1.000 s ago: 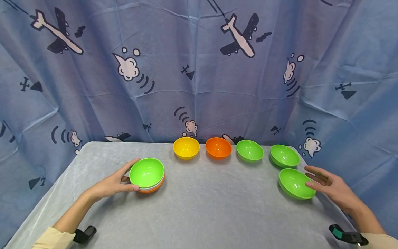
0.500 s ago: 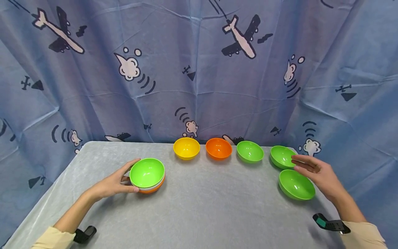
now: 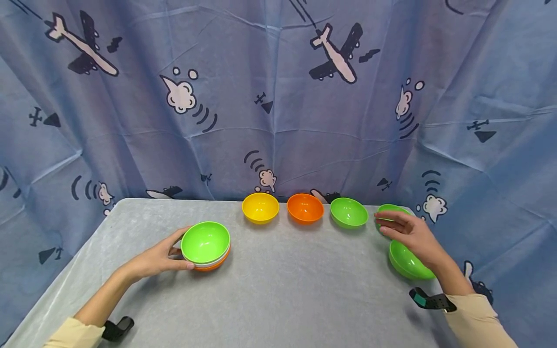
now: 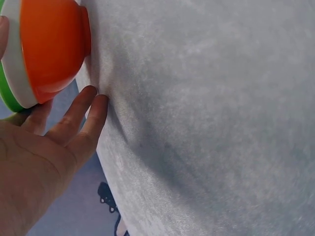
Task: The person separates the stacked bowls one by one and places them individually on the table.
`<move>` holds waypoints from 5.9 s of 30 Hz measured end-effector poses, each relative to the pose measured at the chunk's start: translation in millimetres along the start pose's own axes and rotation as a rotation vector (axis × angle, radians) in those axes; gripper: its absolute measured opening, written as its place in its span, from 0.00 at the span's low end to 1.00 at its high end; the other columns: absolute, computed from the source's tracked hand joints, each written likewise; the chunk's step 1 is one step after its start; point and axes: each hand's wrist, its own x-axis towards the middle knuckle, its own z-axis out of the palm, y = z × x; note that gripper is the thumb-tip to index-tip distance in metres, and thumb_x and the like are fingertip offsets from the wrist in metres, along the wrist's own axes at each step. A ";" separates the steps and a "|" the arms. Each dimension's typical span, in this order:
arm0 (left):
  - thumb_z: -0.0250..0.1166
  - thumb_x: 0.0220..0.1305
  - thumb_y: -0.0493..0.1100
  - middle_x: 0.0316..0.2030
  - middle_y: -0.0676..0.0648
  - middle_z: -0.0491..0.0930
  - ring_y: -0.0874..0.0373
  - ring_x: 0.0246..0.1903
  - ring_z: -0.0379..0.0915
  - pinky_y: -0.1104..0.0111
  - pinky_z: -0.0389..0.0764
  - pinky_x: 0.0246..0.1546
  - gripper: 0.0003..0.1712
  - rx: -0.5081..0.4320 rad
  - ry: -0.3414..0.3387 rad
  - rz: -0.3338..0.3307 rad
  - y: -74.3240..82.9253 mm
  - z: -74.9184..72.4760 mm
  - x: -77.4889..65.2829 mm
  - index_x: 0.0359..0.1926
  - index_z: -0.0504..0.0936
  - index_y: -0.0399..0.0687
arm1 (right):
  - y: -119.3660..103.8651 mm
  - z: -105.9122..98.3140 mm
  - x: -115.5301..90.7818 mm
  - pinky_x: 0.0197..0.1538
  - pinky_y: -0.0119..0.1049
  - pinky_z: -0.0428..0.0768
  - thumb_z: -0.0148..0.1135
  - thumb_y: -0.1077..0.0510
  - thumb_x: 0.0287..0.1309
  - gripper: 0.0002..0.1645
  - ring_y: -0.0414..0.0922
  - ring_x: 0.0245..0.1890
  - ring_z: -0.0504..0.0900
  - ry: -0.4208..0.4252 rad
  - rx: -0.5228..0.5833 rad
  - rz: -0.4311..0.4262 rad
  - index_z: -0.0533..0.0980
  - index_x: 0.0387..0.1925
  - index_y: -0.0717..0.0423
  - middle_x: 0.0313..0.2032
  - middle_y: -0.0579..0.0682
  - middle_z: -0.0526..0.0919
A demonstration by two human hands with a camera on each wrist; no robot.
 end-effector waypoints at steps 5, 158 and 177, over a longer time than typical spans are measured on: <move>0.75 0.63 0.41 0.73 0.28 0.51 0.29 0.63 0.66 0.54 0.79 0.53 0.56 0.004 0.002 -0.005 0.6 -0.5 0.6 0.79 0.47 0.40 | -2.0 20.1 13.5 0.53 0.33 0.80 0.64 0.63 0.69 0.26 0.46 0.57 0.81 -0.042 0.020 -0.011 0.71 0.65 0.68 0.61 0.64 0.76; 0.76 0.61 0.42 0.73 0.25 0.49 0.38 0.57 0.74 0.56 0.78 0.48 0.57 0.033 0.025 -0.033 8.0 2.6 -1.5 0.79 0.49 0.40 | 4.2 146.3 48.4 0.64 0.28 0.66 0.84 0.65 0.42 0.62 0.54 0.72 0.59 -0.109 0.223 0.015 0.59 0.76 0.60 0.72 0.57 0.63; 0.76 0.62 0.43 0.74 0.25 0.48 0.34 0.59 0.72 0.54 0.79 0.49 0.57 0.034 0.011 -0.041 8.0 2.4 -1.1 0.80 0.48 0.41 | 29.4 89.8 -17.6 0.60 0.17 0.58 0.79 0.66 0.50 0.58 0.58 0.72 0.55 0.018 0.091 0.099 0.55 0.77 0.62 0.73 0.62 0.59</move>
